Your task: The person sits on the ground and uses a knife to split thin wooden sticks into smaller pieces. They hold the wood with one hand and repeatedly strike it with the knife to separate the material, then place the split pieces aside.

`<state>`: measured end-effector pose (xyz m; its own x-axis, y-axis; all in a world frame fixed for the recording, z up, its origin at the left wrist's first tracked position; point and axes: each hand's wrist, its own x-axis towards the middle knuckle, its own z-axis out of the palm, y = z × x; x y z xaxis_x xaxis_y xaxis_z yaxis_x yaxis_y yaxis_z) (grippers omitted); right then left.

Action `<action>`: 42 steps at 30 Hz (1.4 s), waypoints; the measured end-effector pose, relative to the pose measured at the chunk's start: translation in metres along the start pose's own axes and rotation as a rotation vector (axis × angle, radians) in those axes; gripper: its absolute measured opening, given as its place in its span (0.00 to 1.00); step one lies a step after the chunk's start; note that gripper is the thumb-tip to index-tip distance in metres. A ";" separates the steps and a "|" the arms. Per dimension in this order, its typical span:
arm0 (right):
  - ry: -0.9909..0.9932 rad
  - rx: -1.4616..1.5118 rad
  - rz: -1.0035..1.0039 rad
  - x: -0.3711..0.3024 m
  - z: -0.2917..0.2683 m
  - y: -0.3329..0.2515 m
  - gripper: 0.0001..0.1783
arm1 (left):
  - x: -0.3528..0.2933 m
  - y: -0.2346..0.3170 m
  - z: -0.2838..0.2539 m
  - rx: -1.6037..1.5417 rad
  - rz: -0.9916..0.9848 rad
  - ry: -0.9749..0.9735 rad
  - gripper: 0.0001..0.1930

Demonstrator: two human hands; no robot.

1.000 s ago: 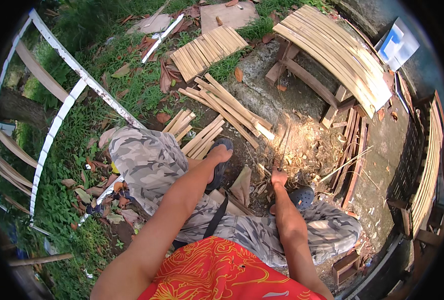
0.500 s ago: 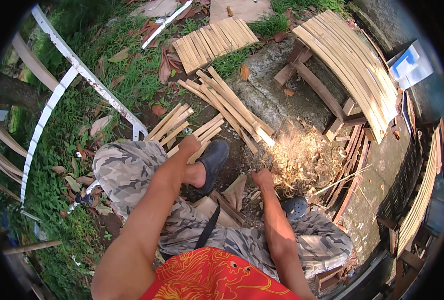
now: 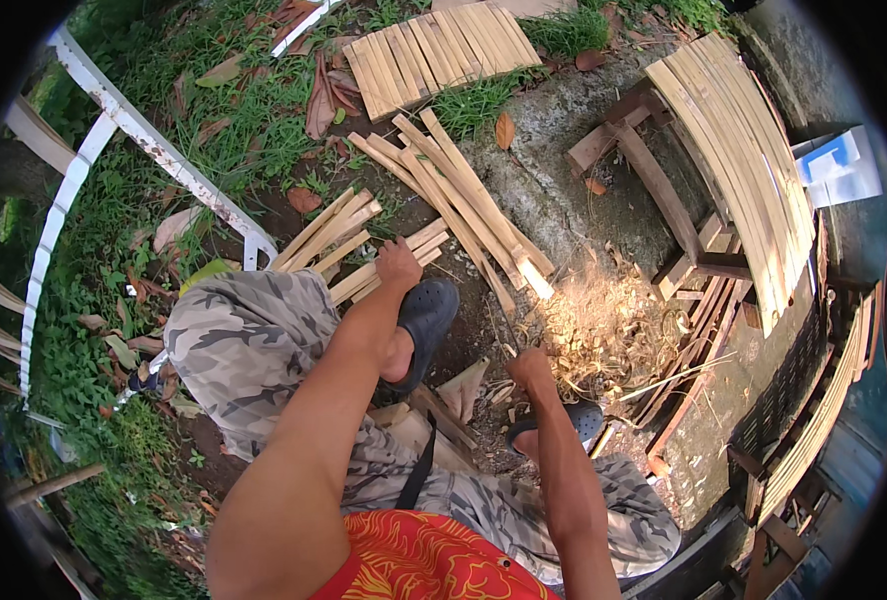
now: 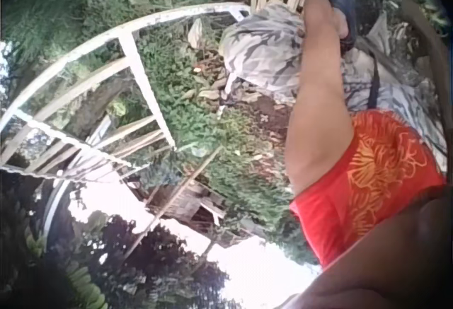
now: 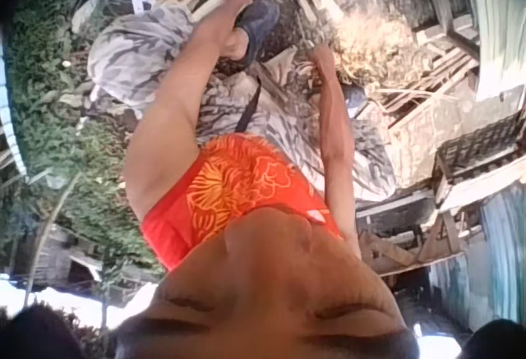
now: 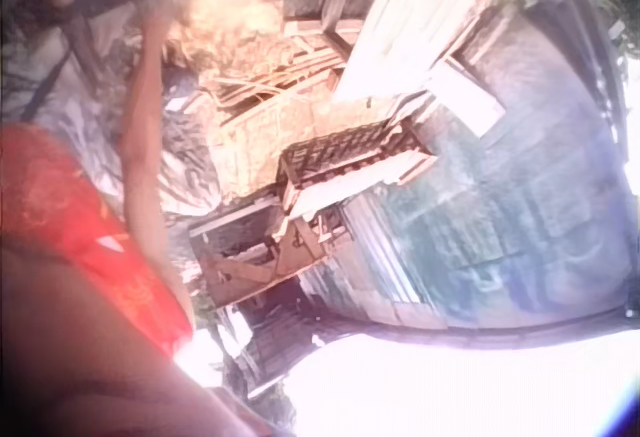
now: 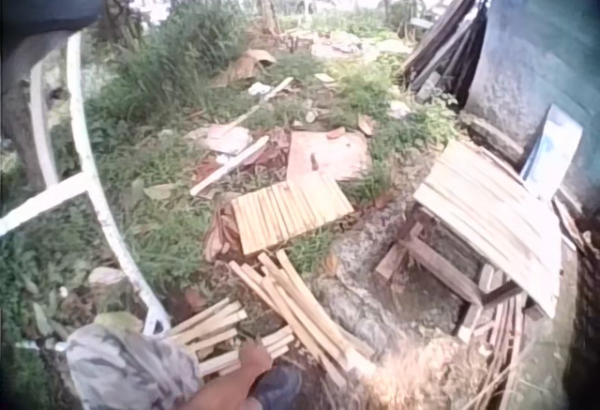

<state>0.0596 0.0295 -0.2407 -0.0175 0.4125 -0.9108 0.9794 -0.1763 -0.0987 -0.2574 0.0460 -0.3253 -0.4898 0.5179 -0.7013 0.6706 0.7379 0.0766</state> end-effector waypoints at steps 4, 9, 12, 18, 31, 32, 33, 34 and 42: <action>0.076 -0.064 0.006 0.004 0.001 0.002 0.26 | -0.003 0.010 0.003 0.118 -0.010 0.059 0.31; 0.108 -0.282 -0.148 0.010 0.034 0.005 0.24 | 0.005 -0.003 -0.010 0.110 0.018 -0.021 0.28; 0.153 0.056 -0.037 0.007 0.051 0.002 0.26 | 0.004 -0.012 -0.012 0.114 0.059 -0.050 0.28; 0.120 0.251 -0.023 -0.010 0.083 0.012 0.29 | -0.015 -0.008 -0.048 0.273 0.215 -0.067 0.24; 0.045 0.220 -0.057 0.007 0.092 0.036 0.18 | -0.061 -0.010 -0.232 0.272 0.591 0.275 0.20; 0.036 0.245 -0.063 0.005 0.090 0.034 0.17 | -0.074 -0.009 -0.240 0.251 0.638 0.327 0.21; 0.032 0.259 -0.063 0.002 0.090 0.033 0.17 | -0.087 -0.008 -0.249 0.225 0.687 0.352 0.24; 0.034 0.267 -0.065 -0.002 0.091 0.031 0.17 | -0.101 -0.002 -0.258 0.221 0.716 0.404 0.23; 0.116 0.241 -0.095 -0.018 0.090 0.031 0.19 | -0.210 0.056 -0.289 0.059 0.788 0.634 0.21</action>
<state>0.0720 -0.0643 -0.2636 -0.0700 0.5341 -0.8425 0.8980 -0.3340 -0.2863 -0.2779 0.1037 0.0306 -0.0900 0.9951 0.0401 0.9486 0.0734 0.3079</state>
